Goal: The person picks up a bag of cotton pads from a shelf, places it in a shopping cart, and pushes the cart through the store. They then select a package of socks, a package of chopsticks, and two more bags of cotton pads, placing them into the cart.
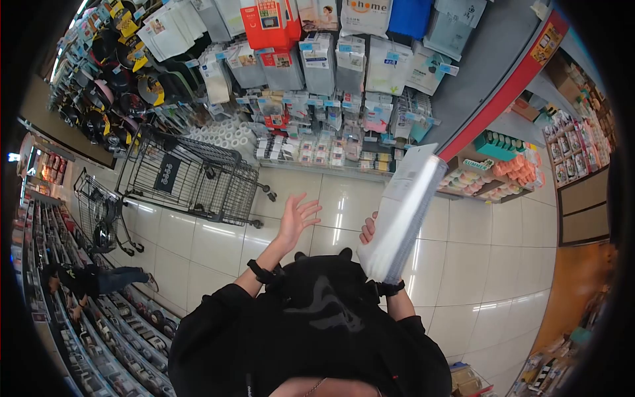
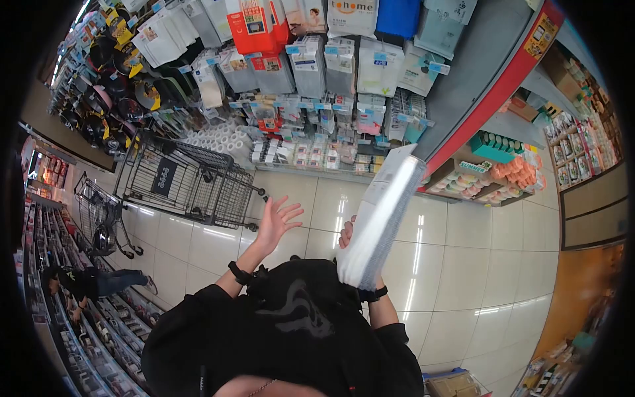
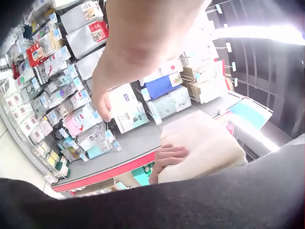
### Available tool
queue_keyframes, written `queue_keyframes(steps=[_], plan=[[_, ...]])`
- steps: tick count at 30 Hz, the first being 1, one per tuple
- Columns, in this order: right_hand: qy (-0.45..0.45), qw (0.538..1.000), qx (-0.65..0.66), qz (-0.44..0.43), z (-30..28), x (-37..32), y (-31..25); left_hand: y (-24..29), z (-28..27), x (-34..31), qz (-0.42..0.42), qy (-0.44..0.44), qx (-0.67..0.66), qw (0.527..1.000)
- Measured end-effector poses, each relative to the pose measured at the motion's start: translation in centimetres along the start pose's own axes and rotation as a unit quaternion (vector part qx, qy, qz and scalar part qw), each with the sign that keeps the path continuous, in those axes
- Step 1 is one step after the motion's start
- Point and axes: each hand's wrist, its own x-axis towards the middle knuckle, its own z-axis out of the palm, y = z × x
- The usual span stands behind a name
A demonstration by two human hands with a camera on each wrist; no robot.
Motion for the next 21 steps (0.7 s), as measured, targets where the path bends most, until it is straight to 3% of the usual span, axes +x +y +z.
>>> queue_keyframes(steps=[3, 5, 6, 7, 9, 11, 13, 16, 18, 21], plan=[[-0.038, 0.997, 0.005, 0.064, -0.2, -1.2, -0.2, -0.9, 1.6, 0.4, -0.017, 0.003, -0.062, 0.998], [0.09, 0.984, -0.034, 0.15, -4.9, -2.7, 0.7, -0.7, 3.9, 0.2, -0.029, -0.018, -0.085, 0.996], [0.217, 0.898, -0.363, 0.118, -3.2, -1.6, 1.1, -0.8, 5.2, 0.1, -0.037, -0.045, -0.106, 0.993], [0.212, 0.829, -0.494, 0.154, -2.6, -1.5, 1.0, -1.3, 6.2, 0.0, -0.048, -0.05, -0.106, 0.992], [0.221, 0.782, -0.566, 0.139, -4.6, -2.0, 2.1, -2.6, 7.9, -0.3, -0.047, -0.067, -0.006, 0.997], [0.237, 0.786, -0.558, 0.116, -5.1, -3.1, 2.0, -4.3, 6.6, 0.2, -0.065, -0.08, -0.011, 0.995], [0.249, 0.794, -0.546, 0.093, -4.4, -3.8, 1.7, -4.4, 7.0, -0.4, -0.038, -0.066, 0.075, 0.994], [0.24, 0.774, -0.584, 0.049, -4.3, -4.4, 1.6, -5.3, 7.0, -0.5, -0.025, -0.069, 0.147, 0.986], [0.255, 0.729, -0.636, 0.001, -5.0, -4.8, 2.1, -5.8, 6.6, -0.4, -0.038, -0.071, 0.14, 0.987], [0.254, 0.756, -0.602, 0.0, -4.8, -5.1, 2.8, -6.3, 5.6, -1.1, -0.057, -0.052, 0.13, 0.988]])
